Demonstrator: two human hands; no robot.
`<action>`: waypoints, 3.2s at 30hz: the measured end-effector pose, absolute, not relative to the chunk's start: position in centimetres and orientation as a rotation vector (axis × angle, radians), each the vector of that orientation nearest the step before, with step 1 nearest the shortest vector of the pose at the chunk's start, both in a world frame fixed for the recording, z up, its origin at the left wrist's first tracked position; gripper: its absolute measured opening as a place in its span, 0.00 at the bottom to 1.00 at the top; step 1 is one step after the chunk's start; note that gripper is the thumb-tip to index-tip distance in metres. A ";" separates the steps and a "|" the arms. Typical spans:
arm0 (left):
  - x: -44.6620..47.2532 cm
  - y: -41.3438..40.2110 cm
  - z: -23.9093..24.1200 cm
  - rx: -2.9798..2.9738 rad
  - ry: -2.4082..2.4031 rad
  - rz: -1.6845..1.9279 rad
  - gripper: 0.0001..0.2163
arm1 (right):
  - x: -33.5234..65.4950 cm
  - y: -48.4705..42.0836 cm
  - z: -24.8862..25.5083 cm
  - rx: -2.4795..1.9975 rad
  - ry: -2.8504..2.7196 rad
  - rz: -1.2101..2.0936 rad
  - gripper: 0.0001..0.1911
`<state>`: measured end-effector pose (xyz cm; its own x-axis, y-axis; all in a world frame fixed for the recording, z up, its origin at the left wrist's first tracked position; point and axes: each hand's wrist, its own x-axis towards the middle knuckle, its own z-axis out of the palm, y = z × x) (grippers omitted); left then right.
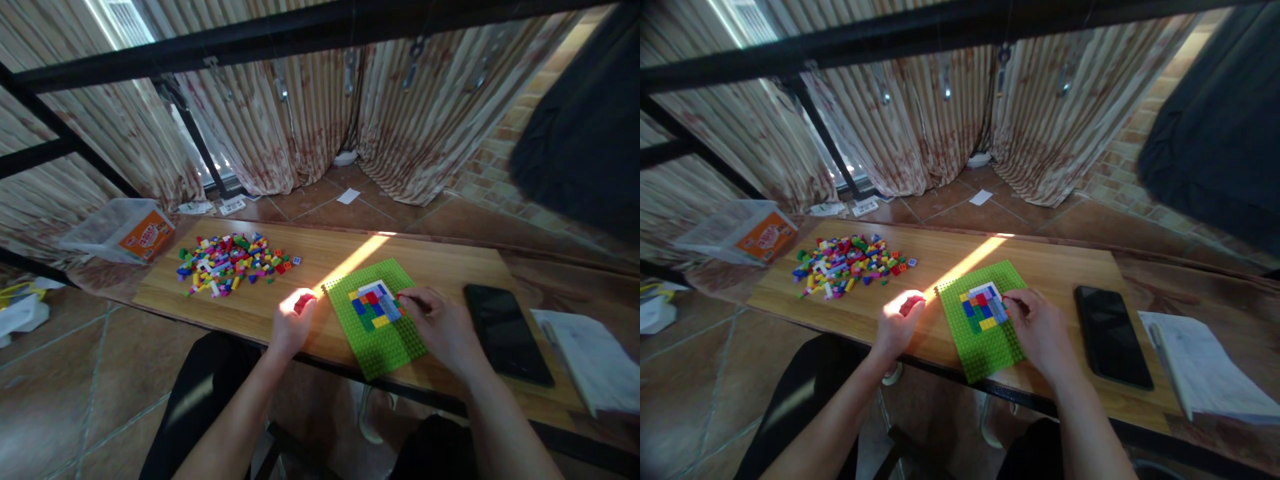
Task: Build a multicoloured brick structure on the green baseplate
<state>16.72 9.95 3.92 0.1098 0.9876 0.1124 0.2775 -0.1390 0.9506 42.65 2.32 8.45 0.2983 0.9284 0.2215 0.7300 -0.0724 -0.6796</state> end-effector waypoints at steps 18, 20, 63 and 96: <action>16.9 9.6 3.8 1.900 1.265 1.045 0.05 | 41.2 3.7 6.5 -1.955 -1.660 0.136 0.13; 16.9 9.6 3.8 1.915 1.261 1.041 0.05 | 41.0 3.8 6.5 -1.970 -1.660 0.125 0.12; 17.0 9.5 4.2 1.986 1.254 1.020 0.05 | 42.1 4.8 6.7 -2.088 -1.245 0.572 0.19; 16.8 9.4 4.0 1.890 1.232 1.022 0.09 | 39.9 4.4 7.8 -1.875 -1.326 0.341 0.15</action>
